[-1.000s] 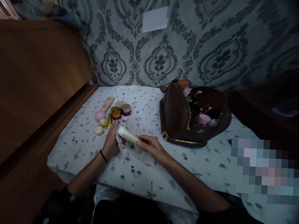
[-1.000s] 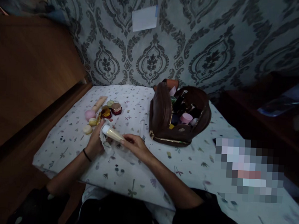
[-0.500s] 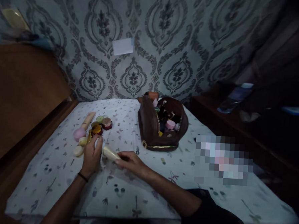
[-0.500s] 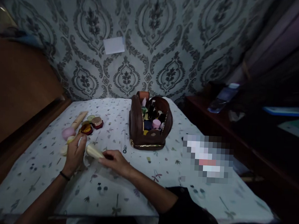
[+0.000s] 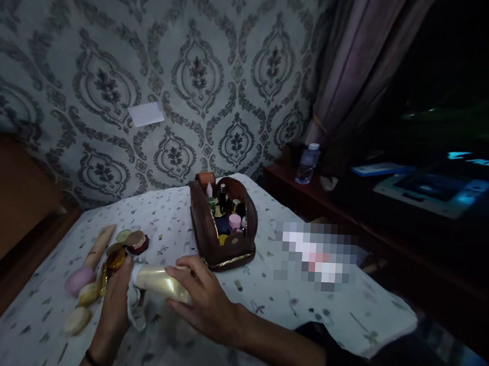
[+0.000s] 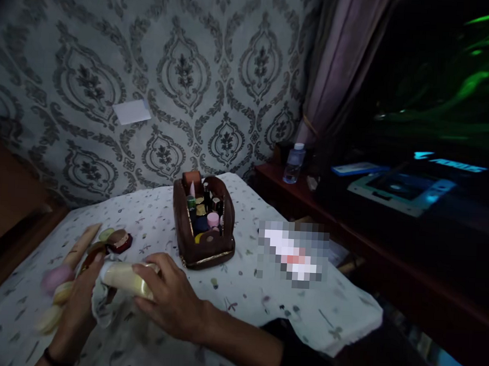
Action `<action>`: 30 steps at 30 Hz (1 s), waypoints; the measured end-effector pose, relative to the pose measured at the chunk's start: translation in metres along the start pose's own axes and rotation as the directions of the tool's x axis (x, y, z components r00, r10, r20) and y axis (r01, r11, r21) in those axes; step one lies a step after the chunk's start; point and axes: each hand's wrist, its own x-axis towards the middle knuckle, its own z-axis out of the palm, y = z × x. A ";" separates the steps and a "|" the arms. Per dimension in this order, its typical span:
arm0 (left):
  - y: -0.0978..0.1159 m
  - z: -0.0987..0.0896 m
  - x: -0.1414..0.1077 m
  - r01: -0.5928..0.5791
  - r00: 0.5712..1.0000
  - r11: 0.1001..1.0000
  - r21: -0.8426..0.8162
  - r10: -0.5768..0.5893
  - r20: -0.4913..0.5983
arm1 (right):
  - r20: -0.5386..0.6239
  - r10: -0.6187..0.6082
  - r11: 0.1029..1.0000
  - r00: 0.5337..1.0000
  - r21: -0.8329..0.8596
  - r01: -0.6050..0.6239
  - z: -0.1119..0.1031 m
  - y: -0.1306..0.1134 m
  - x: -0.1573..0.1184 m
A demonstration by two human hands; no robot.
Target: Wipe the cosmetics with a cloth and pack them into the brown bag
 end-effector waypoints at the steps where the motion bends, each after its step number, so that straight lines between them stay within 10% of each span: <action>1: 0.000 0.003 0.004 -0.037 0.998 0.999 0.029 0.036 0.041 | -0.030 0.001 0.999 1.000 0.038 0.000 -0.009 -0.002 0.002; 6: 0.058 0.029 0.017 0.017 0.999 0.995 -0.100 -0.021 -0.047 | -0.190 0.068 0.991 0.979 0.127 -0.044 -0.064 -0.004 0.014; 10: 0.124 0.040 0.041 -0.034 0.992 0.972 -0.234 0.062 0.113 | -0.306 0.237 0.968 0.922 0.153 -0.199 -0.122 0.008 0.031; 16: 0.174 0.059 0.119 -0.539 0.823 0.842 0.026 0.520 0.230 | -0.466 0.310 0.948 0.829 0.081 -0.308 -0.190 0.071 0.080; 24: 0.198 0.097 0.170 -0.821 0.570 0.376 0.429 0.520 0.636 | -0.327 0.223 0.947 0.918 -0.151 -0.284 -0.201 0.148 0.150; 30: 0.193 0.103 0.171 -0.809 0.586 0.289 0.511 0.448 0.675 | -0.118 0.267 0.930 0.956 -0.229 -0.288 -0.184 0.172 0.179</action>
